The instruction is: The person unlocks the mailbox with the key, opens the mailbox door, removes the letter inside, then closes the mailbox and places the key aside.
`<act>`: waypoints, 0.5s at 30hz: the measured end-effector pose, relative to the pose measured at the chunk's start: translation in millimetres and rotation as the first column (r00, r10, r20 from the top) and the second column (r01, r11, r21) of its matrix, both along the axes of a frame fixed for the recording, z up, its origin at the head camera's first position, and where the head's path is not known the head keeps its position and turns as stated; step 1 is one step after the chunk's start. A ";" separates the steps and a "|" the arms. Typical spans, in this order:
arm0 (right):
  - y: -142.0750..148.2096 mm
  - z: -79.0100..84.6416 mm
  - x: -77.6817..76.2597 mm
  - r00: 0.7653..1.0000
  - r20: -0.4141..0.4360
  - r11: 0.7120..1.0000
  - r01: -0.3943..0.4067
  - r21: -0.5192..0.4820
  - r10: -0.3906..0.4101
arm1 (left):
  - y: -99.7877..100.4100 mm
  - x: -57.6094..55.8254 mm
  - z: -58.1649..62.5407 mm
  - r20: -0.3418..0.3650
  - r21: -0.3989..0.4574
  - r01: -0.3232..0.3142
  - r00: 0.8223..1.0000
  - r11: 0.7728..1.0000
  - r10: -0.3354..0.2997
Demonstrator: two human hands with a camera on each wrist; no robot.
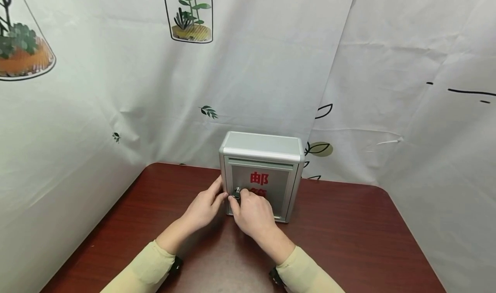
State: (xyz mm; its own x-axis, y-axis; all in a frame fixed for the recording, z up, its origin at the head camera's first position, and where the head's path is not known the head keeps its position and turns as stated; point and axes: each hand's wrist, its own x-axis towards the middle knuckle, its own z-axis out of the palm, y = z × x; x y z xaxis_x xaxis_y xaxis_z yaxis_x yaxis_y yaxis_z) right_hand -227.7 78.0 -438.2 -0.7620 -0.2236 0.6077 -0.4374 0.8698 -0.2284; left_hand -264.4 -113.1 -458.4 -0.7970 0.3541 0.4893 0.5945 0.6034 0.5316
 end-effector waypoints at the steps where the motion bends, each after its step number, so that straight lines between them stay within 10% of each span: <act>1: -0.2 -0.5 0.0 1.000 0.003 1.000 -0.004 -0.017 0.004 | 0.0 0.0 0.1 -0.002 -0.003 -0.001 1.000 1.000 0.001; 15: -2.6 -4.5 1.4 0.998 0.063 0.992 -0.019 -0.124 0.027 | -1.5 -2.2 -1.6 0.013 -0.004 -0.005 1.000 1.000 0.005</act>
State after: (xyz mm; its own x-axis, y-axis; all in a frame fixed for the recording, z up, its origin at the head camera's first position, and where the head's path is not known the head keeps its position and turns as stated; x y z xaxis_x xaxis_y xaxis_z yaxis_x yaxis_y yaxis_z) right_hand -226.3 75.4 -442.8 -0.7957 -0.1683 0.5818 -0.4381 0.8232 -0.3611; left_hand -266.6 -114.6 -460.1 -0.8049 0.3524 0.4775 0.5847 0.6083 0.5368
